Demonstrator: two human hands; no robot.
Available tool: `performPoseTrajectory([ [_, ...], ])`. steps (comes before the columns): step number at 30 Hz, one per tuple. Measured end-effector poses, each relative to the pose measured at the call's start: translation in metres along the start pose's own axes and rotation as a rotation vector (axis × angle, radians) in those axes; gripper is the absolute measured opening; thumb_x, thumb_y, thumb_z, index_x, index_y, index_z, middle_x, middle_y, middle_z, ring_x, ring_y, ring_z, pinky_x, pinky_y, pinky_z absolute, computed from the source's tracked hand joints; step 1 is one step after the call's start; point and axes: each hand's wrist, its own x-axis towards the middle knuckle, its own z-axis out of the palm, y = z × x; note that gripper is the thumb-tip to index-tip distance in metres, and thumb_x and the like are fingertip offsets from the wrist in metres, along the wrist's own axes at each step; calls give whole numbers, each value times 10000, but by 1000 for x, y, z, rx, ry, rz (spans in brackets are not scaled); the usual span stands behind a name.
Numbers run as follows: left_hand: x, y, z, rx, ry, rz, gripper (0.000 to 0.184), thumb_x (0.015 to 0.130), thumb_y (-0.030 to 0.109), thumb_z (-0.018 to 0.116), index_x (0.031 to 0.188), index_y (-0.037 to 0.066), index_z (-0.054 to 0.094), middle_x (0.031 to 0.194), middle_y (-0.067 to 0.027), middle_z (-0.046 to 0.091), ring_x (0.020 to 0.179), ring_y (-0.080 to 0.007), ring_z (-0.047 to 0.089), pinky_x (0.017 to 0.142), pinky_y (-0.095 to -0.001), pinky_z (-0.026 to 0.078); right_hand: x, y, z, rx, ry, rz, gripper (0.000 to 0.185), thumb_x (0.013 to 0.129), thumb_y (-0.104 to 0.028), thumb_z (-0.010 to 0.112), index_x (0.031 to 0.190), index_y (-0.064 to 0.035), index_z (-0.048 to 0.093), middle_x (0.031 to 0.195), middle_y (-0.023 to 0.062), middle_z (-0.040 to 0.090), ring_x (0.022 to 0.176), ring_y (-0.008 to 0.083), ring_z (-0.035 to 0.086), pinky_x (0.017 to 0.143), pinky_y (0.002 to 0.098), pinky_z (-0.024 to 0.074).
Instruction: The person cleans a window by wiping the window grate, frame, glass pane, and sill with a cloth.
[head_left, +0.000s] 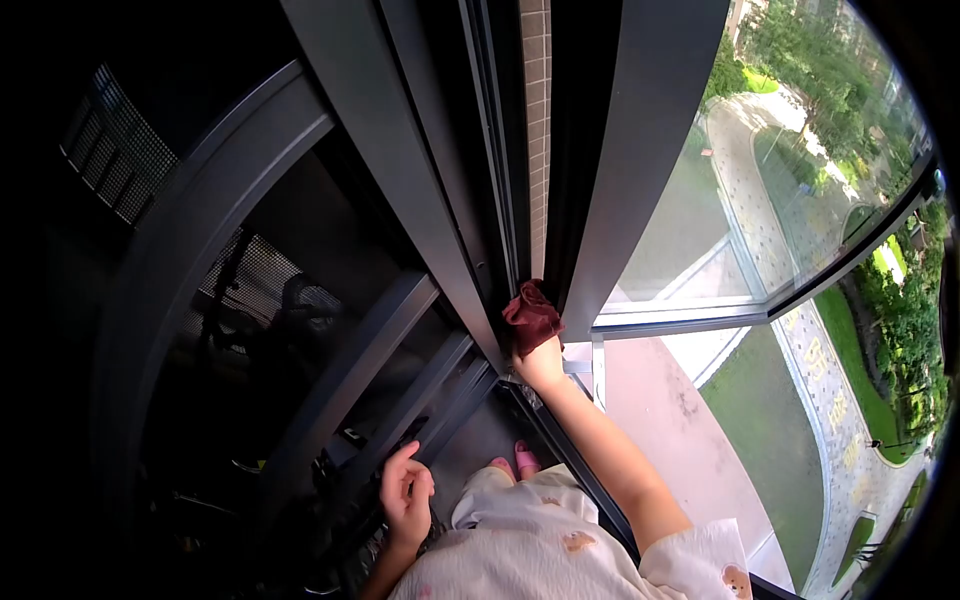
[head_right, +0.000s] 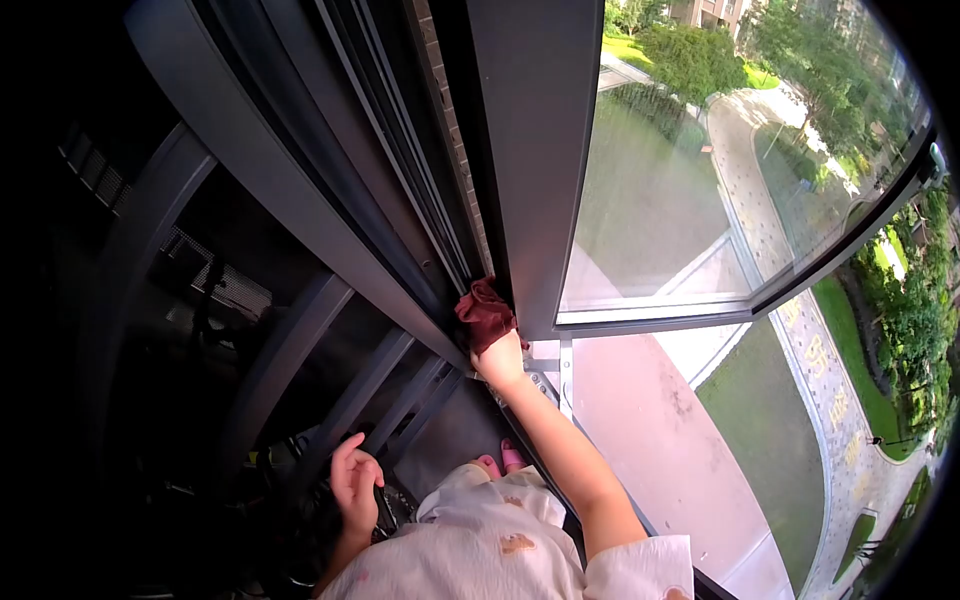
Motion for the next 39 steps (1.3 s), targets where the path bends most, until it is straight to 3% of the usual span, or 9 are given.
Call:
performPoseTrajectory([
  [3,5,1,-12,110,60,189,412,798,23,423,1193,-34,322,659,-28,437,532,-82,394,509,-184,356,-1,-2,-1,-15,-11,-3,450,590,21,504,1035,-36,466,1060,208,456,981,403,426,828,442,363],
  [8,6,-8,2,47,174,312,467,777,-43,441,1210,-50,268,643,-42,462,536,-88,414,534,-201,380,-11,13,3,-25,-17,3,463,576,31,507,1032,-33,461,1069,210,450,987,404,422,833,439,362],
  [12,13,2,7,169,116,166,564,782,-27,435,1274,50,171,540,-22,433,440,-85,387,442,-187,335,-14,16,4,-31,-42,6,494,571,29,516,1058,-19,451,1086,215,443,1009,405,413,854,430,355],
  [15,13,3,9,167,116,112,560,752,-48,488,1227,-25,191,578,-35,451,513,-97,419,535,-204,365,-16,21,3,-52,-48,-10,519,574,17,527,1085,-10,441,1099,217,439,1025,405,406,869,426,350],
  [29,16,-5,9,255,100,214,589,734,-49,521,1221,-35,190,606,-41,442,527,-106,414,532,-218,359,-24,27,10,-203,-40,-55,588,568,-23,567,1133,11,412,1144,216,425,1062,371,410,896,395,353],
  [32,17,-5,9,259,103,215,586,735,-45,523,1221,-36,196,607,-41,441,529,-105,414,529,-215,359,-26,25,10,-269,-46,-28,468,577,-48,553,1036,12,488,1053,199,497,984,338,477,848,372,382],
  [34,16,-5,9,268,105,218,584,736,-43,525,1221,-35,200,605,-40,440,529,-104,414,528,-213,358,-24,24,10,-442,-359,142,323,587,-90,537,899,-3,553,916,168,563,859,292,539,776,334,402],
  [37,16,-4,7,265,113,216,578,738,-39,528,1221,-36,210,602,-36,439,530,-98,412,524,-208,356,-21,25,16,-521,-380,158,207,596,-122,527,769,-21,578,786,136,590,757,255,564,712,308,408],
  [39,15,-1,7,247,108,183,576,740,-40,529,1223,-34,215,599,-31,439,529,-91,408,522,-205,354,-16,25,17,-517,-387,172,204,588,-114,535,766,-28,584,770,132,595,743,252,570,705,315,415],
])
